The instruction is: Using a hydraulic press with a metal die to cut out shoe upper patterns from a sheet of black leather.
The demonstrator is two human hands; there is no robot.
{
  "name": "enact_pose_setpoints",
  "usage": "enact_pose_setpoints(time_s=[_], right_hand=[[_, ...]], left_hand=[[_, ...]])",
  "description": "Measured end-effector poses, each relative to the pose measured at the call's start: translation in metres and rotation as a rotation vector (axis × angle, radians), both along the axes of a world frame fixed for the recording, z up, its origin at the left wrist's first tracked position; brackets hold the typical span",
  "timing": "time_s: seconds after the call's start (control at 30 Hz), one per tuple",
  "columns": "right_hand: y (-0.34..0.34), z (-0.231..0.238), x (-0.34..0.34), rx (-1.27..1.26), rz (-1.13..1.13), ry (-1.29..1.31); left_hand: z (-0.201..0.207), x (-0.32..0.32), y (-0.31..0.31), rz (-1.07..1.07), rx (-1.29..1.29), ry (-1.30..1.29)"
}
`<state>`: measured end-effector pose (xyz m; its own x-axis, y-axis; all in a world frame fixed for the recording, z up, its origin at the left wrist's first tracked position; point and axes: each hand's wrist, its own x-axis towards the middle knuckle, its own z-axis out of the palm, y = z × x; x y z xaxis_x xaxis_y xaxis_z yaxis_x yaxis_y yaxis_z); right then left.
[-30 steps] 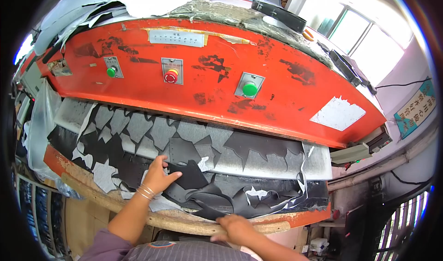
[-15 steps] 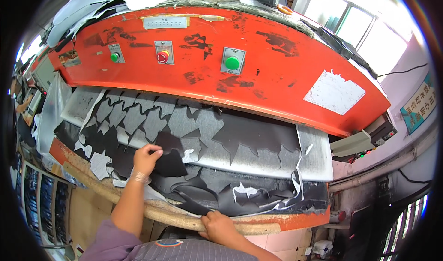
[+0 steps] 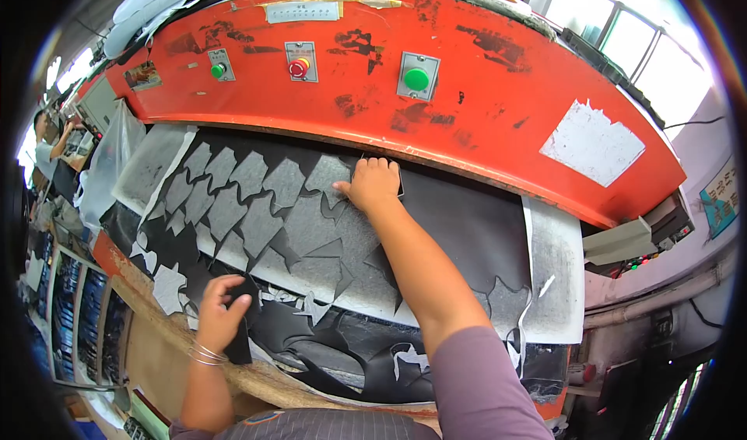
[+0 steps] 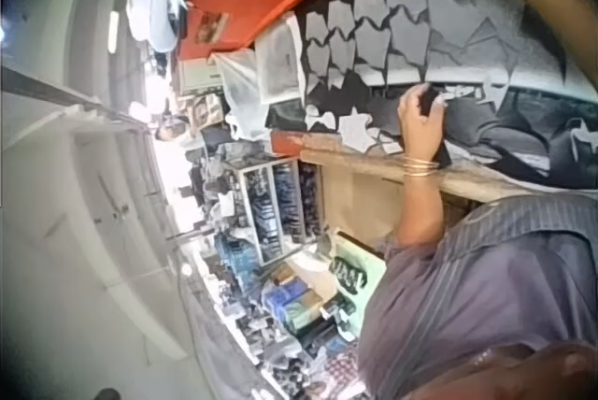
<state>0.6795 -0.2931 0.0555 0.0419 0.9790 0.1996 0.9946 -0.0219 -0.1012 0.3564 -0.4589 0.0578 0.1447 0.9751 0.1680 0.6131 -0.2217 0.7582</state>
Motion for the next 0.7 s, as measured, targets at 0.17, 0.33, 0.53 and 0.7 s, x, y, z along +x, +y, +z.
enact_pose_setpoints(time_s=[0.17,0.33,0.53,0.7], right_hand=[[0.027,-0.006,-0.004,-0.073,-0.026,0.005],[-0.041,0.041,0.012,0.119,0.237,0.166],[-0.194,0.034,0.029,-0.053,0.191,1.235],[-0.275,-0.005,0.041,0.119,0.310,1.636]], left_hand=[[0.004,0.034,-0.002,-0.130,-0.121,-0.173],[0.005,0.057,0.020,-0.249,-0.086,-0.222],[-0.022,0.098,0.068,-0.321,-0.098,-0.204],[-0.016,0.165,0.055,-0.910,-0.011,0.096]])
